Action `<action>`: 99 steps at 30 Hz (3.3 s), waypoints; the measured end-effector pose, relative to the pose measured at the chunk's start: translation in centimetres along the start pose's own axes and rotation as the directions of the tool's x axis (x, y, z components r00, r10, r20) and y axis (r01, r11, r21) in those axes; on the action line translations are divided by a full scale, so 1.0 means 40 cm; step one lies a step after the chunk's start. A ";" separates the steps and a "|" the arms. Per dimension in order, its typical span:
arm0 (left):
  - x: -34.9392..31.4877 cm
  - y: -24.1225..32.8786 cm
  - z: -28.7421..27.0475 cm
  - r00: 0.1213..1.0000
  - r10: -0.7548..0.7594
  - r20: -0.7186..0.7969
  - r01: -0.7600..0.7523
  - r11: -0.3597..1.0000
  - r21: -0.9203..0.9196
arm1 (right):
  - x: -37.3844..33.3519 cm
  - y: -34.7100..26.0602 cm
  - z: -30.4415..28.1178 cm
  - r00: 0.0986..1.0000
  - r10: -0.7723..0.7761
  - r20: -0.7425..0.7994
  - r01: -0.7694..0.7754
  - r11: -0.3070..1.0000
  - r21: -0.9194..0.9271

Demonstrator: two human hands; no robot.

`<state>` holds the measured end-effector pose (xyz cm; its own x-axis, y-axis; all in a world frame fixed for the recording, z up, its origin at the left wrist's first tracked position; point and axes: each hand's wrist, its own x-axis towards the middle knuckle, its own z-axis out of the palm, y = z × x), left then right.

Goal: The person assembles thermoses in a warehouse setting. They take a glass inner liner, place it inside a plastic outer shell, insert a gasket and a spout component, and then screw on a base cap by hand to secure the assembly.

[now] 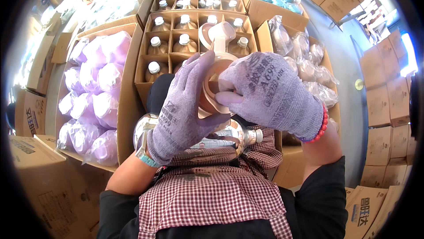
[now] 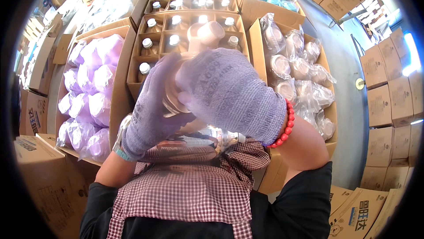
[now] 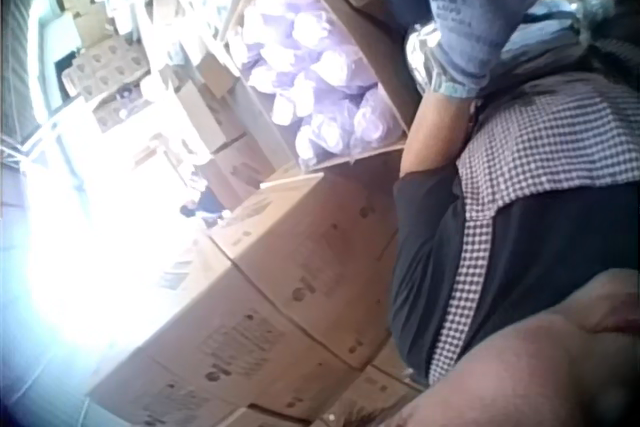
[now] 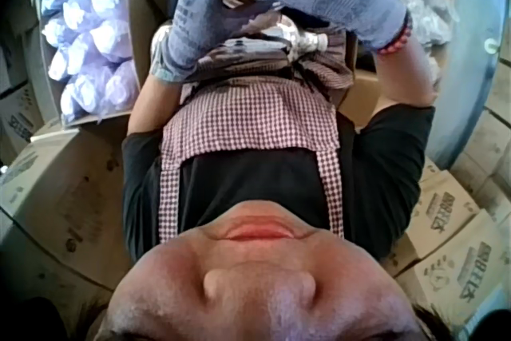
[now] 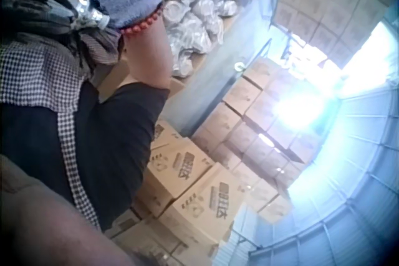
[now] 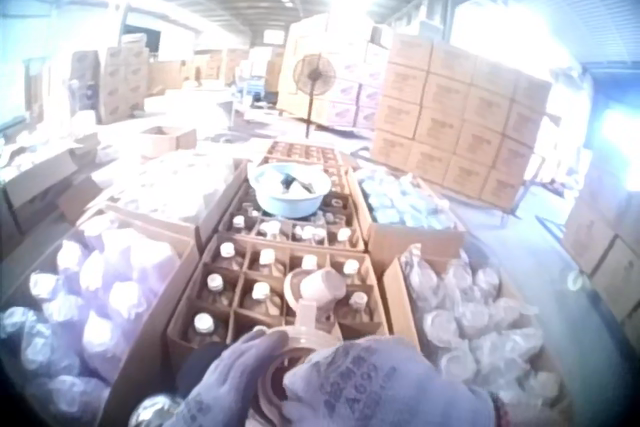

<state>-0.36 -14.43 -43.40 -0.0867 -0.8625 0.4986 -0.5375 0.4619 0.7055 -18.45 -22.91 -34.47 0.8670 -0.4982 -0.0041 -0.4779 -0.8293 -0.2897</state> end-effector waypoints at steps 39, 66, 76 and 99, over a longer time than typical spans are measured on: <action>0.095 0.080 -0.055 0.988 0.004 0.156 -0.051 0.953 0.297 | -0.081 0.138 0.089 0.961 0.009 -0.278 0.180 0.743 0.645; 0.151 0.073 -0.013 0.935 -0.074 0.348 0.006 0.981 0.192 | -0.073 0.117 0.183 0.769 -0.069 -0.635 0.289 0.924 0.249; 0.156 0.067 -0.034 0.900 -0.049 0.433 -0.054 0.974 0.221 | -0.071 0.110 0.176 0.774 -0.058 -0.630 0.274 0.929 0.251; 0.209 0.104 -0.084 0.779 0.457 0.429 -0.624 0.505 0.596 | -0.075 0.119 0.185 0.834 0.038 -0.551 0.225 0.888 0.401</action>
<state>-0.52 -19.01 -34.61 -0.6730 -0.5497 0.4949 -0.7173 0.6482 -0.2556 -22.30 -23.50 -42.93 0.6271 -0.5859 0.5133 -0.1726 -0.7470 -0.6420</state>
